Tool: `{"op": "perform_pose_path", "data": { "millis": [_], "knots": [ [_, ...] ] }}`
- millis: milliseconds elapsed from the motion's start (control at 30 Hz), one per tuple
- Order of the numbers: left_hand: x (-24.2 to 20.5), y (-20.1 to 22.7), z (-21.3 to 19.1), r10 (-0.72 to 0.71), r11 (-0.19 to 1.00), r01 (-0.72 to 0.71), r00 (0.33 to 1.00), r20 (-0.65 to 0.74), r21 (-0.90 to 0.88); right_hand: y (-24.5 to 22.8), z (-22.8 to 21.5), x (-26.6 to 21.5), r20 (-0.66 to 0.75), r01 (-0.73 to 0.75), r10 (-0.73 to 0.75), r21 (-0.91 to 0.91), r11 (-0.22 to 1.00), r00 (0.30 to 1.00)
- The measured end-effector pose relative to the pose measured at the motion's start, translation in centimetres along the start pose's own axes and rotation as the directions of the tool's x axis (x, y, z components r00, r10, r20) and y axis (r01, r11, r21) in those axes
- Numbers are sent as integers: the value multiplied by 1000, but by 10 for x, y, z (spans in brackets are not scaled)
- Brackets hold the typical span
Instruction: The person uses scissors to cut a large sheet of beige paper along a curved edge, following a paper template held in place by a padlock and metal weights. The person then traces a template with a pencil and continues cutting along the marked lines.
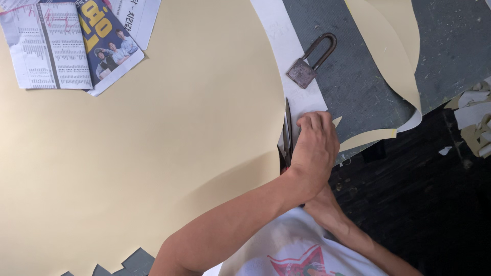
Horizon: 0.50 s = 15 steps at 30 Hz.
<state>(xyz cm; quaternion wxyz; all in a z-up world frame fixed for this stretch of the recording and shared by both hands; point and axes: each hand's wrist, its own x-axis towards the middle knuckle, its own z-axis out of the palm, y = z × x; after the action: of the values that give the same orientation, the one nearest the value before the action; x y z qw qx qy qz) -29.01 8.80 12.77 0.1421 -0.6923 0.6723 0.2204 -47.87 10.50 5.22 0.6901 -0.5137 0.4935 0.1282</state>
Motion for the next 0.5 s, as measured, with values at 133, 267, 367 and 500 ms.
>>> {"op": "perform_pose_path", "data": {
  "millis": [133,267,367,500],
  "knots": [
    [7,-3,-1,-35,997,33,999,-32,-68,-8,-8,1,104,202,-191,-113,973,976],
    [10,-6,-2,-54,982,54,999,6,-179,-14,-16,4,110,13,-12,-10,1000,994],
    [14,-7,-4,-49,981,55,998,35,-187,-32,-19,11,61,-39,40,-26,999,997],
    [23,-6,-1,-97,950,97,995,15,-297,-53,-25,8,68,141,-133,-122,983,989]
  ]
}}
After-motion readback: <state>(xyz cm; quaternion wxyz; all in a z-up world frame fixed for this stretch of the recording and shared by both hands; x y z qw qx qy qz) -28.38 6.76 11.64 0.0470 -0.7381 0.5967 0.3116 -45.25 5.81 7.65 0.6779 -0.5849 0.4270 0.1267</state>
